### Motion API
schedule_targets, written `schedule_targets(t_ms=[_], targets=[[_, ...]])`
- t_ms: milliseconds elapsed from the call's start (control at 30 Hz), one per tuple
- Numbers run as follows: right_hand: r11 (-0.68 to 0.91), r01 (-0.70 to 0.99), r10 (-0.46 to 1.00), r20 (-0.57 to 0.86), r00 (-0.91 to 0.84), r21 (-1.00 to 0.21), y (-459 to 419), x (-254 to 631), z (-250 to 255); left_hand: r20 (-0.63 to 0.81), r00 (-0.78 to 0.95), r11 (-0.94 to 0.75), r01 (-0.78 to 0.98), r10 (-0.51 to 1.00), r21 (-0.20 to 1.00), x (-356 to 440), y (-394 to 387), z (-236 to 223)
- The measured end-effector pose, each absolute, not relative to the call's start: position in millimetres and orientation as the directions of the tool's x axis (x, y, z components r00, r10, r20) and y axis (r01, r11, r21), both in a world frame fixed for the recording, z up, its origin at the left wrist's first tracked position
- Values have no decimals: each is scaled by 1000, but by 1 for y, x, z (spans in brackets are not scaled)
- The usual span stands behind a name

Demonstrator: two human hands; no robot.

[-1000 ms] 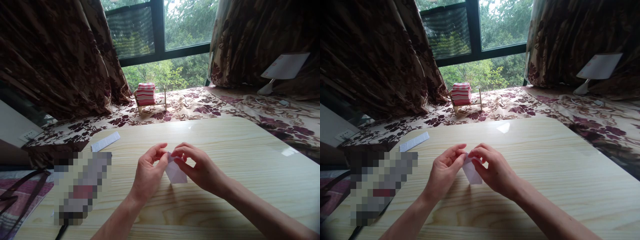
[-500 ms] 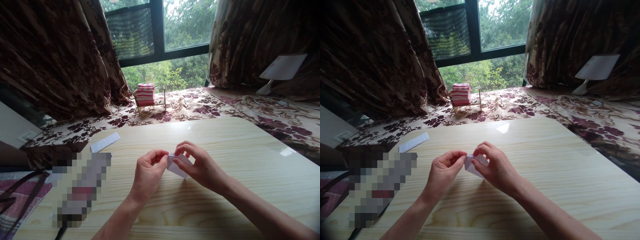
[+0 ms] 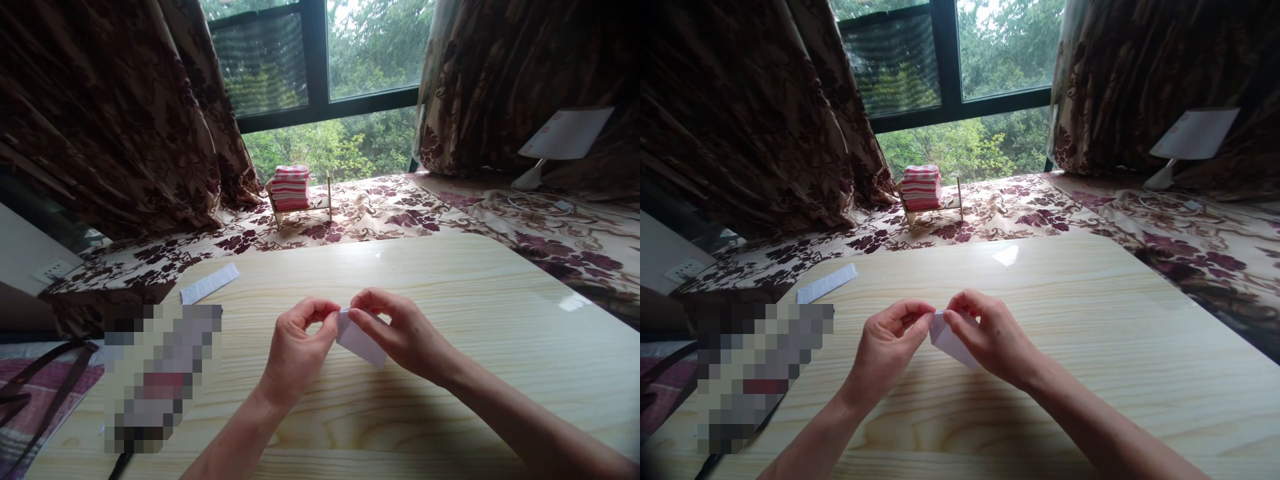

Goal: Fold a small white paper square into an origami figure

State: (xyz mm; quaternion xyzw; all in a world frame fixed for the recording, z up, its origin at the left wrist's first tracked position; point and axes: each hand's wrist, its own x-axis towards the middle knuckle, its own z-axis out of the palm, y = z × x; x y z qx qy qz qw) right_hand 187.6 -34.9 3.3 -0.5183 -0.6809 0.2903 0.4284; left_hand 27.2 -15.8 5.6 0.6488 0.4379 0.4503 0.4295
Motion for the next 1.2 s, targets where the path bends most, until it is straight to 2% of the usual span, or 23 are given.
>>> schedule_targets(t_ms=[200, 467, 533, 667, 767, 933, 1200], targets=[[292, 417, 956, 274, -103, -861, -34, 189, 2, 189, 201, -226, 178, 961, 958, 27, -16, 5], [222, 366, 968, 160, -191, -904, -35, 192, 6, 225, 205, -266, 201, 952, 943, 26, -16, 4], [199, 339, 972, 140, -189, -920, -35, 192, 6, 295, 219, -348, 260, 930, 901, 26, -16, 4], [191, 312, 972, 136, -189, -930, -34, 192, 5, 475, 252, -538, 401, 843, 742, 26, -16, 5], [191, 305, 972, 137, -189, -933, -34, 191, 5, 542, 284, -609, 448, 791, 655, 26, -15, 6], [198, 305, 970, 141, -199, -932, -35, 191, 5, 535, 311, -615, 487, 786, 620, 25, -14, 6], [217, 324, 966, 155, -208, -921, -36, 188, 7, 462, 291, -544, 512, 838, 664, 24, -14, 5]])
